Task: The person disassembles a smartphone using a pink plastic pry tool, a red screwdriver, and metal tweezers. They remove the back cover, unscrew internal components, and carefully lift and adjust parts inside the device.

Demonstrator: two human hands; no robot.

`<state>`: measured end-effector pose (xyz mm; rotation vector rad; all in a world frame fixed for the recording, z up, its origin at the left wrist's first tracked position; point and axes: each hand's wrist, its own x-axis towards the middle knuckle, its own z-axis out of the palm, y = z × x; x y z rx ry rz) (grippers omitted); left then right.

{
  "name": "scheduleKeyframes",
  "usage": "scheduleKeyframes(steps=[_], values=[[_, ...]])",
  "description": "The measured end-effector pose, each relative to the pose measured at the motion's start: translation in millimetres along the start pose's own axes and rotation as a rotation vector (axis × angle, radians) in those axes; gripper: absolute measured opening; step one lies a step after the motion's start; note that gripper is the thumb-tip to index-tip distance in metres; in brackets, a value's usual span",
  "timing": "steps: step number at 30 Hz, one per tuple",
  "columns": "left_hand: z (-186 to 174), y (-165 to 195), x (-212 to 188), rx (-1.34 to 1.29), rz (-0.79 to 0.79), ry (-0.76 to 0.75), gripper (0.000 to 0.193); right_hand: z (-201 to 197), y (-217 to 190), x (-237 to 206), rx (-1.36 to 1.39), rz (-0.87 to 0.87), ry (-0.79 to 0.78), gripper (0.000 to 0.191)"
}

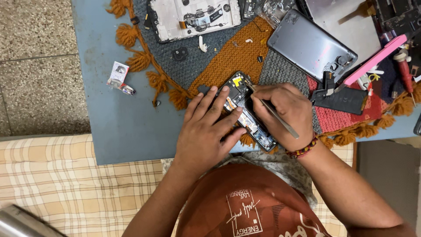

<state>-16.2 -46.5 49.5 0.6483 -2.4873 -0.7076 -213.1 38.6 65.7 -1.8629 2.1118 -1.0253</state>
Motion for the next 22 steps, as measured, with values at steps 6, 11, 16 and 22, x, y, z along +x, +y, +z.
scheduleKeyframes(steps=[6,11,16,22], values=[[0.0,-1.1,-0.5,0.010,0.009,0.004,0.038,0.5,-0.5,0.5,-0.022,-0.026,0.000,0.013],[1.1,-0.8,-2.7,0.016,0.004,0.009,0.040,1.8,-1.5,4.0,0.012,-0.008,0.015,0.013],[2.7,-2.2,-3.8,0.049,0.014,0.021,0.042,3.6,-2.2,6.7,0.015,-0.061,0.047,0.015],[10.2,-4.1,-18.5,0.051,0.051,0.037,0.039,5.6,-1.5,5.8,0.011,-0.037,0.041,0.014]])
